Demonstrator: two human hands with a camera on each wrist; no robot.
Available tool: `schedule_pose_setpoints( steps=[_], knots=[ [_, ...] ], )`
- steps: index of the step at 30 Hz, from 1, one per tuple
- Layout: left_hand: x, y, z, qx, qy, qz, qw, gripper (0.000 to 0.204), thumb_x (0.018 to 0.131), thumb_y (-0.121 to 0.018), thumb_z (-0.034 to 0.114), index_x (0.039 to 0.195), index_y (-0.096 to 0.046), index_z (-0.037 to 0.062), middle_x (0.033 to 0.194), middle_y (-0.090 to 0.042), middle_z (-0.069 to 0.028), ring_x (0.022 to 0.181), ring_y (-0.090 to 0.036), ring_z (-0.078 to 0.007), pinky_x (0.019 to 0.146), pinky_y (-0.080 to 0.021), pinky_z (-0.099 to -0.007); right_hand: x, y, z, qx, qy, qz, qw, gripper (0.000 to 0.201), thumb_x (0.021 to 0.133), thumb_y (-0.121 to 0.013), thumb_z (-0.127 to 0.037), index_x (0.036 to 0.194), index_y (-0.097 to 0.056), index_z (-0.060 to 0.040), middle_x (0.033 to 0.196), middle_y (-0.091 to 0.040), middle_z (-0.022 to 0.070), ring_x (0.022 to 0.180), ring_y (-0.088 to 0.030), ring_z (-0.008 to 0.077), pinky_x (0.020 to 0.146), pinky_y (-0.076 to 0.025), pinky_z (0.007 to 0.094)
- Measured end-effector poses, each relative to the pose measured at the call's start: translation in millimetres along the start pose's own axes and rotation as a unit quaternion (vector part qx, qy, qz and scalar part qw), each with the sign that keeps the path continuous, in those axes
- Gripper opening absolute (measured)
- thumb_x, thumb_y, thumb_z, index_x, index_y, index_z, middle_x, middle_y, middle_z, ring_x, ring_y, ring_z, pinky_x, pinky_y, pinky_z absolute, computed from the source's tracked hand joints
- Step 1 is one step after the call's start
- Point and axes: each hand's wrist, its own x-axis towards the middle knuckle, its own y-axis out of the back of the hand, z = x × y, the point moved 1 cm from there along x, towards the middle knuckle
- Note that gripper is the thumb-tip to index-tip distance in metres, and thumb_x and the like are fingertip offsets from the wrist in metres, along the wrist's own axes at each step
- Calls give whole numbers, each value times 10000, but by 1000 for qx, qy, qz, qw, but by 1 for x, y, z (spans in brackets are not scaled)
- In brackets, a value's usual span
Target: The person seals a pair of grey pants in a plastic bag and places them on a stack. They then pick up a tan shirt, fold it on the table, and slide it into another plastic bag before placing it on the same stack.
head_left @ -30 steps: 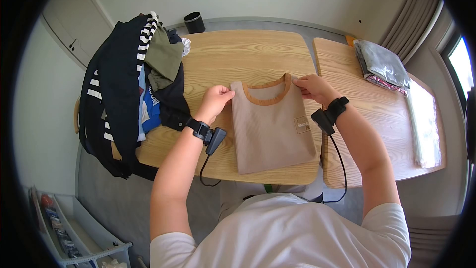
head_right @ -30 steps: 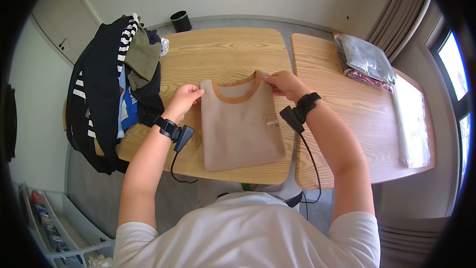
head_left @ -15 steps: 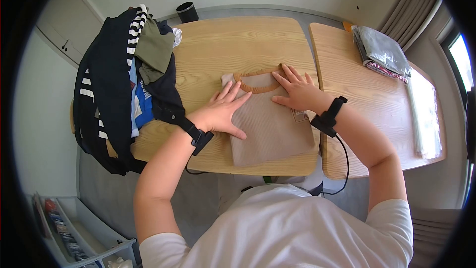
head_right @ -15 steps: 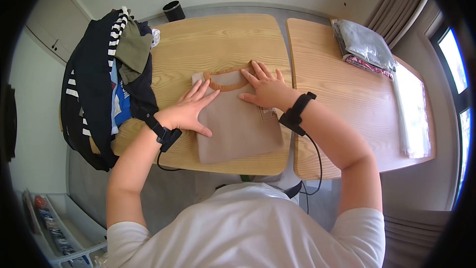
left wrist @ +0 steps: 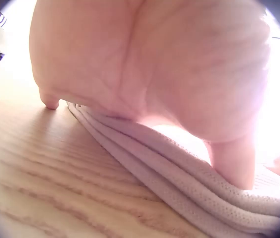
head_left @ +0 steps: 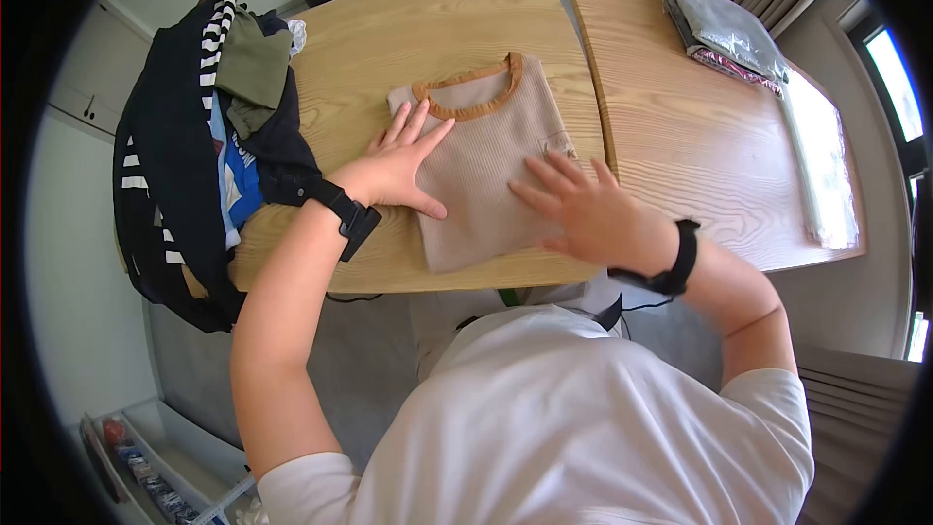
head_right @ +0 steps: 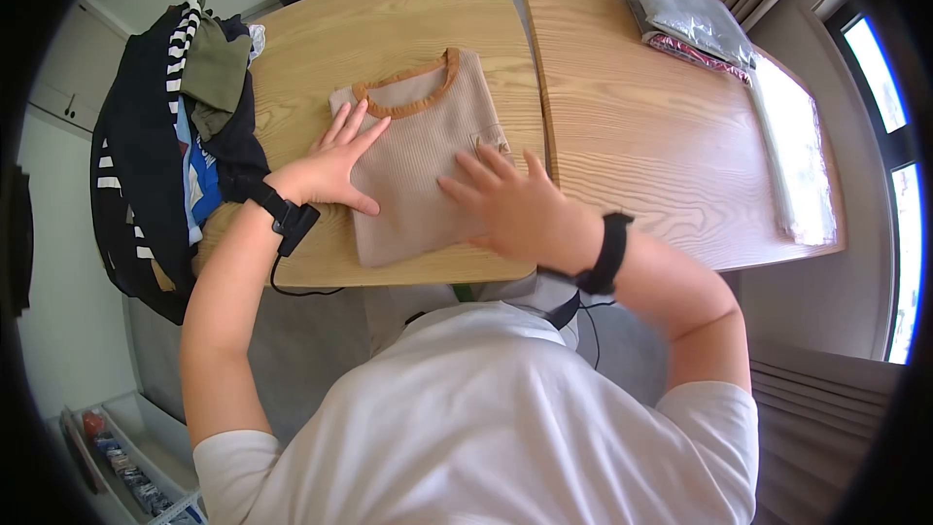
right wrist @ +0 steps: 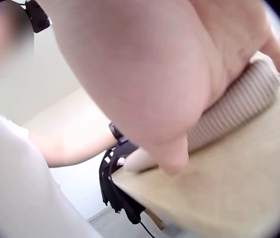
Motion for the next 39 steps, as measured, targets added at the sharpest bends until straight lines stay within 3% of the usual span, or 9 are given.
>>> schedule_pose_setpoints(
  steps=[7,9,13,18,20,23,27,33,39],
  knots=[
    [-21,7,22,18,40,75,996,1123,551,-846,404,1471,-239,190,1535,-63,-216,1421,-40,-387,1114,-188,-506,-73,6,6,307,-72,70,946,644,899,-586,-305,1443,-299,-113,1468,-302,205,1345,-314,354,1051,-317,460],
    [-45,5,51,-7,49,157,986,891,668,-794,224,1429,-335,149,1516,-142,-222,1388,-162,-416,1090,-274,-457,-110,19,39,420,-230,110,871,509,890,-589,-370,1281,-521,-50,1249,-555,201,1169,-532,316,935,-441,399],
    [-88,-17,97,-100,106,117,982,792,674,-778,208,1369,-413,106,1437,-292,-283,1196,-465,-408,952,-425,-435,-189,17,144,261,-503,343,749,274,843,-622,-279,924,-693,-27,904,-687,158,865,-660,290,774,-510,385],
    [-92,-40,99,-118,61,191,973,646,726,-732,59,1317,-472,29,1357,-392,-310,1253,-397,-433,1013,-373,-416,-284,-15,277,30,-669,285,686,295,797,-627,-264,970,-677,-30,966,-677,165,900,-651,304,766,-518,384],
    [-85,-34,101,-111,46,195,973,636,733,-726,55,1315,-473,19,1357,-381,-325,1239,-409,-439,1009,-379,-408,-309,-36,317,-5,-769,158,619,292,807,-587,-243,998,-674,-40,1002,-670,175,948,-641,326,800,-514,401],
    [-69,-27,99,-111,31,200,973,639,726,-727,38,1312,-474,10,1347,-388,-335,1227,-425,-436,1005,-386,-395,-334,-55,341,25,-816,143,560,285,826,-483,-121,1013,-681,-38,1050,-669,152,1010,-631,324,817,-512,393],
    [-38,-16,98,-124,90,156,976,701,640,-778,72,1273,-496,-31,1359,-384,-327,1241,-423,-418,1008,-380,-390,-352,-92,370,74,-795,147,584,258,840,-490,-124,987,-688,-50,1044,-671,146,1000,-639,305,820,-517,397],
    [-12,-7,103,-50,76,154,984,728,626,-788,80,1277,-488,-45,1305,-413,-365,1189,-469,-431,986,-403,-390,-353,-79,349,58,-824,271,495,204,830,-548,-188,912,-711,-95,968,-685,135,914,-652,317,792,-519,392],
    [-12,-11,103,-36,90,159,983,740,617,-791,92,1281,-490,-33,1305,-422,-353,1176,-483,-419,976,-412,-382,-365,-92,351,118,-772,382,494,236,802,-658,-267,864,-708,-46,860,-693,148,835,-672,264,747,-514,374]
  ],
)
